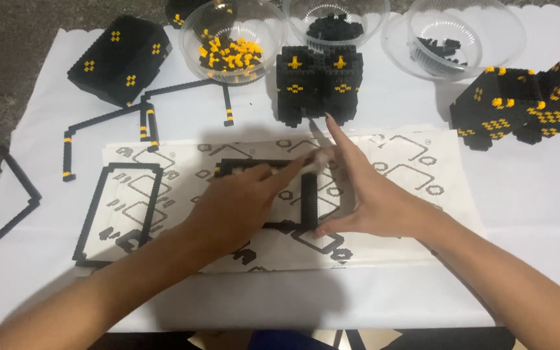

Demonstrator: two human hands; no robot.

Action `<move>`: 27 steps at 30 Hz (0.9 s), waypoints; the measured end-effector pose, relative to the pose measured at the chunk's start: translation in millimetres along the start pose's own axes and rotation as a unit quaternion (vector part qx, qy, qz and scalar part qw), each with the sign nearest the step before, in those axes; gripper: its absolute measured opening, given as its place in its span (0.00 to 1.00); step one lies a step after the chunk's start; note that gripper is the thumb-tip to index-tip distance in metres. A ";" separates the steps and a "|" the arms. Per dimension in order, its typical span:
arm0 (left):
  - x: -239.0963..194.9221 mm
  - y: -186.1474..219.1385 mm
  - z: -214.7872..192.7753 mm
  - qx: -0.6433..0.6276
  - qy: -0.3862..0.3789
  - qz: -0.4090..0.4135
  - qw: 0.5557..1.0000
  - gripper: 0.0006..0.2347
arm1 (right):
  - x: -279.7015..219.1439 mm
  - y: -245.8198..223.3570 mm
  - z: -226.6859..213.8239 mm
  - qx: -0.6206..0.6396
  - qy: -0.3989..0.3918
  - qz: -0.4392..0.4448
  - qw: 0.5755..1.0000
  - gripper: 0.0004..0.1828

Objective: The person assembles a rectangular frame using black and yellow interlocking plastic bricks. They connect the pieces by hand, following a printed instruction sheet on the table, and use a white plastic tool to press the bricks together.

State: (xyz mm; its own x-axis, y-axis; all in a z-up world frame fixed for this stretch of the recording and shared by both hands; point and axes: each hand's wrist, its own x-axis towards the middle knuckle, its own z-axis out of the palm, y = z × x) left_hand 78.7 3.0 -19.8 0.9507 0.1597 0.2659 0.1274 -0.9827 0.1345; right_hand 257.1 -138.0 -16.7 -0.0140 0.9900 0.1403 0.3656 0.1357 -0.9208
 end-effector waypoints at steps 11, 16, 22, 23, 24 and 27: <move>1.8 -2.5 1.8 -0.021 -0.107 -0.071 0.991 0.31 | 0.8 -4.5 1.9 0.019 -0.003 0.018 1.000 0.72; -5.3 0.8 -2.1 -0.093 -0.004 -0.046 0.995 0.24 | -1.6 -8.7 3.6 -0.008 0.027 -0.023 0.999 0.64; -1.4 27.7 -38.7 -0.405 0.134 -0.225 0.876 0.16 | -7.7 -9.7 13.8 0.029 0.131 -0.114 0.984 0.63; 0.0 31.5 -36.6 -0.404 0.135 -0.224 0.876 0.16 | -9.5 -12.6 15.4 0.028 0.131 -0.116 0.984 0.63; 1.1 34.9 -35.0 -0.455 0.131 -0.234 0.849 0.16 | -10.4 -15.4 17.4 0.065 0.137 -0.103 0.983 0.62; 3.8 48.0 -33.7 -0.508 0.131 -0.247 0.814 0.16 | -12.2 -23.8 20.3 0.116 0.149 -0.084 0.978 0.60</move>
